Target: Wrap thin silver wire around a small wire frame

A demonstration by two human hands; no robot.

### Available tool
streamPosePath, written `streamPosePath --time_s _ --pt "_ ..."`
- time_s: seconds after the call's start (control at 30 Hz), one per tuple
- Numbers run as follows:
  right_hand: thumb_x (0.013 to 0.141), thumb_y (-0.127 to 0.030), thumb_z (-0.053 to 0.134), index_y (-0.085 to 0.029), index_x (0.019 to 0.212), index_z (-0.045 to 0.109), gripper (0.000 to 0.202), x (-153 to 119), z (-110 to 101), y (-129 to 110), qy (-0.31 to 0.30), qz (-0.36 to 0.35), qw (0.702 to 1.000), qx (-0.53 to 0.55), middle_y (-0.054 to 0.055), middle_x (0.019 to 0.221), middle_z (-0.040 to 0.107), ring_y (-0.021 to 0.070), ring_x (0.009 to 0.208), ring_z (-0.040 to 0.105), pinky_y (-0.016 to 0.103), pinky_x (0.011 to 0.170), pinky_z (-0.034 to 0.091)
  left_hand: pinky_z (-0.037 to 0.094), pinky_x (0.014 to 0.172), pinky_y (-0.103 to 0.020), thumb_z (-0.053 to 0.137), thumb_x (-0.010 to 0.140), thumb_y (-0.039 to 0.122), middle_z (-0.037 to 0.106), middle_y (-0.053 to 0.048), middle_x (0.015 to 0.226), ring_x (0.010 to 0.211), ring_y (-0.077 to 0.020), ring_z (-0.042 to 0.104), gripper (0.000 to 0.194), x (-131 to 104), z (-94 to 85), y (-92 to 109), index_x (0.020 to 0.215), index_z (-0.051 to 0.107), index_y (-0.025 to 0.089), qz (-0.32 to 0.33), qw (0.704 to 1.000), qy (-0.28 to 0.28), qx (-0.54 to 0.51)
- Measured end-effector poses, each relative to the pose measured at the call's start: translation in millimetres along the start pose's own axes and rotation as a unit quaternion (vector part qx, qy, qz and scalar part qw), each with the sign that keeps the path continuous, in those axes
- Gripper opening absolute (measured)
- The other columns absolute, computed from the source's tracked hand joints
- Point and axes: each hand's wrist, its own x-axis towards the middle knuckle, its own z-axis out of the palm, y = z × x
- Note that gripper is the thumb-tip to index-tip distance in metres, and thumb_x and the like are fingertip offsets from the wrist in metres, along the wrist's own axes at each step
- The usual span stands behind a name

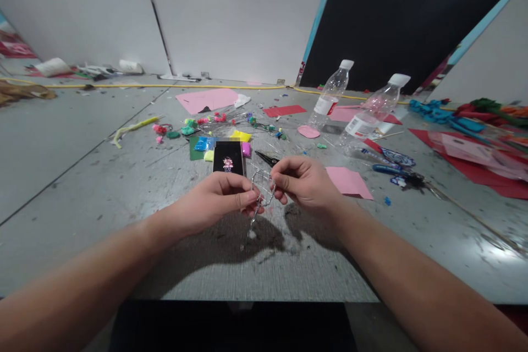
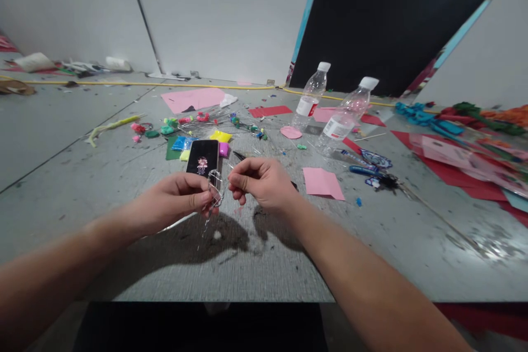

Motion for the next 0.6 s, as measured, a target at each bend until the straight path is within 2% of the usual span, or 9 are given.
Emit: streamPosePath --time_s 0.17,0.33,0.47,0.6 --pt "0.071 -0.058 0.097 -0.022 0.074 0.072 0.044 -5 6 -4 -0.050 0.007 0.999 -0.020 -0.004 0.060 0.066 0.0122 0.051 0.058 0.026 0.048 0.050 0.046 0.067 -0.029 0.085 0.085 0.031 0.071 -0.001 0.071 0.067 -0.0142 0.059 0.018 1 0.8 -3 0.076 0.077 0.018 -0.007 1.000 0.017 -0.023" --pt "0.088 -0.074 0.076 -0.021 0.082 0.076 0.053 -13 7 -7 -0.092 -0.003 0.995 -0.037 0.002 0.073 0.070 0.0149 0.064 0.062 0.029 0.059 0.051 0.040 0.059 -0.027 0.090 0.078 0.029 0.071 0.000 0.069 0.062 -0.0126 0.058 0.021 1 0.9 -6 0.074 0.072 0.018 -0.028 0.997 0.051 -0.058" --pt "0.091 -0.082 0.065 -0.022 0.098 0.075 0.061 -14 9 -2 -0.084 -0.027 0.994 -0.059 0.004 0.083 0.071 0.0187 0.076 0.065 0.033 0.067 0.054 0.038 0.058 -0.025 0.093 0.074 0.029 0.067 0.002 0.065 0.062 -0.0119 0.058 0.029 2 0.9 -7 0.072 0.067 0.018 -0.028 0.992 0.093 -0.083" --pt "0.089 -0.071 0.075 -0.025 0.112 0.064 0.052 -13 18 7 -0.025 -0.041 0.993 -0.106 0.000 0.084 0.064 0.0191 0.074 0.062 0.033 0.061 0.053 0.042 0.061 -0.026 0.095 0.071 0.028 0.068 0.002 0.067 0.063 -0.0119 0.059 0.030 3 2.1 -5 0.074 0.067 0.018 -0.018 0.986 0.130 -0.098"
